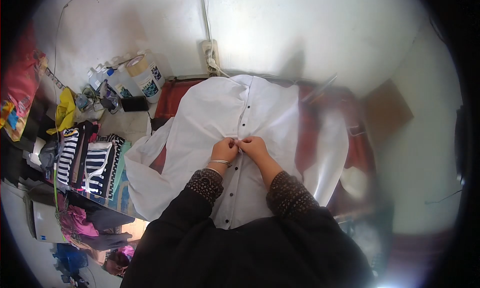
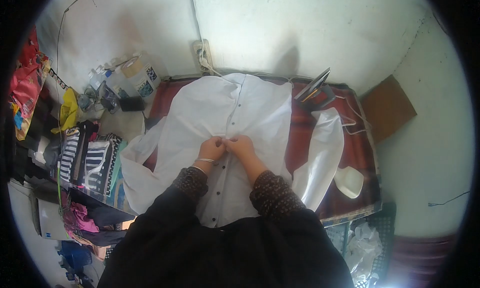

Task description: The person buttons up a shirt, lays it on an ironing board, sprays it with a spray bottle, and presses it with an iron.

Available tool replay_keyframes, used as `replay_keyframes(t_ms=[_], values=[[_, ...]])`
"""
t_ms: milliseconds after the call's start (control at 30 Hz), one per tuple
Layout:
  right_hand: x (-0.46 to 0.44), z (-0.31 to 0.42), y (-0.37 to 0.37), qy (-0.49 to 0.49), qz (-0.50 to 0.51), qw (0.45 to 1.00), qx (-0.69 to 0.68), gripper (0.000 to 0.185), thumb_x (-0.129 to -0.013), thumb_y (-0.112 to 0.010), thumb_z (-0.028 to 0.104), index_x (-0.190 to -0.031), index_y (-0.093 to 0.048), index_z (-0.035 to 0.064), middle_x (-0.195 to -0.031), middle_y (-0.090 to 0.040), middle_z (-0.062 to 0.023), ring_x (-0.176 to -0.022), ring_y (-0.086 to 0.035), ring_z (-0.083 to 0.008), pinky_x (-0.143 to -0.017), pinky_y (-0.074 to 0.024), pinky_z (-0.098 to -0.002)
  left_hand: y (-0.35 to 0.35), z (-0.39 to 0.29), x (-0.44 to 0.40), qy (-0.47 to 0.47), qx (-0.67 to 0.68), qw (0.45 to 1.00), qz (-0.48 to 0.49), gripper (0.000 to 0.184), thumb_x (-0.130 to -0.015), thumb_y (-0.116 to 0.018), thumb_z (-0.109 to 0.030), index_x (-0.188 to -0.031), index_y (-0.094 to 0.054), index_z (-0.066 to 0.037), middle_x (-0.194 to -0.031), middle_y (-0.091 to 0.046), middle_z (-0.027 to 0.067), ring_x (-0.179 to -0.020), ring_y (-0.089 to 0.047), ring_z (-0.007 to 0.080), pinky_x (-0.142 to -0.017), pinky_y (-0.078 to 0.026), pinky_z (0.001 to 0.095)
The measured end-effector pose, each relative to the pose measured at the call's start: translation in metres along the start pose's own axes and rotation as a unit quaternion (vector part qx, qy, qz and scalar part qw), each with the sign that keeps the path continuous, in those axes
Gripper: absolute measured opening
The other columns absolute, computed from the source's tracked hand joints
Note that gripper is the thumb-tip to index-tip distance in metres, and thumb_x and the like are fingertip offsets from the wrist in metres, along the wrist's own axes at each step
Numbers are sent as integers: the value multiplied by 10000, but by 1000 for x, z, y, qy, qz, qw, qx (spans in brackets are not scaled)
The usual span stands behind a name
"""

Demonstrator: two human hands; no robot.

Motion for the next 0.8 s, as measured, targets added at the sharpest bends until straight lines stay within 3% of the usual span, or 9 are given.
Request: replay_keyframes(t_ms=[100, 200, 333, 400, 467, 533, 633, 667, 800], values=[[-4, 2, 0, 23, -2, 1000, -3, 318, -713, -615, 350, -753, -696, 46, -704, -646, -155, -694, -634, -296, -666, -485, -365, -2, -7, 4, -82, -29, 996, -30, 154, -785, -587, -175, -800, -607, -23, -784, -635, 161, -763, -610, 334, -697, -484, 406], [-14, -7, -2, 9, 10, 1000, 15, 297, -714, -606, 316, -735, -683, 30, -714, -644, -159, -702, -628, -301, -672, -482, -367, -3, -8, 5, -89, -45, 995, 4, 224, -793, -576, -206, -911, -622, -22, -854, -633, 188, -797, -612, 343, -712, -486, 400], [-23, -18, -10, 11, 35, 999, -12, 254, -737, -598, 264, -753, -667, 20, -794, -652, -153, -767, -625, -304, -718, -485, -360, -2, -3, -4, -117, -40, 992, 20, 200, -822, -568, -209, -879, -609, -21, -792, -633, 157, -753, -623, 290, -678, -484, 379], [-19, -19, -8, 22, 14, 1000, 2, 240, -743, -612, 254, -803, -661, 27, -818, -649, -155, -785, -624, -304, -725, -483, -361, -10, 14, -7, 65, 138, 979, 135, 186, -853, -554, -207, -891, -608, -33, -745, -629, 109, -740, -622, 208, -658, -482, 336], [-13, -12, -4, 34, -9, 999, 17, 237, -748, -625, 244, -854, -655, 34, -842, -647, -157, -804, -622, -304, -731, -481, -363, -14, 19, -10, 103, 167, 967, 160, 196, -863, -549, -209, -934, -608, -37, -769, -633, 96, -751, -616, 176, -671, -484, 317], [-6, -8, -1, 79, -76, 992, 57, 273, -744, -689, 222, -944, -630, 47, -689, -626, -92, -631, -601, -190, -607, -479, -299, -20, 26, -9, 143, 194, 952, 188, 210, -872, -544, -212, -977, -607, -41, -792, -638, 82, -763, -611, 144, -684, -487, 298], [8, -4, 6, 94, -41, 994, 40, 300, -743, -694, 206, -1005, -609, 87, -734, -624, -89, -667, -602, -188, -623, -478, -306, -15, 24, -6, 74, 188, 967, 158, 241, -860, -532, -153, -1062, -586, -34, -884, -647, 114, -787, -628, 209, -737, -495, 314], [19, -4, 14, 88, -42, 994, 43, 300, -743, -694, 206, -1005, -609, 87, -734, -624, -89, -667, -602, -188, -623, -478, -306, -3, 20, -4, -7, 124, 986, 113, 225, -847, -524, -122, -1043, -579, -26, -911, -639, 138, -824, -622, 234, -751, -489, 332], [92, -8, 71, 129, -124, 979, 102, 379, -724, -687, 253, -1056, -602, 93, -1006, -618, -131, -914, -593, -284, -817, -459, -381, 83, 41, 39, -205, -77, 975, -26, 287, -781, -549, -88, -1064, -579, -47, -1076, -589, 169, -1020, -539, 329, -887, -429, 404]])
Point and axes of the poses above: each hand's wrist, its own x-axis away from the middle knuckle, its own y-axis out of the back of the hand, z = x × y, the point moved 5 cm from there along -x, towards the middle knuckle
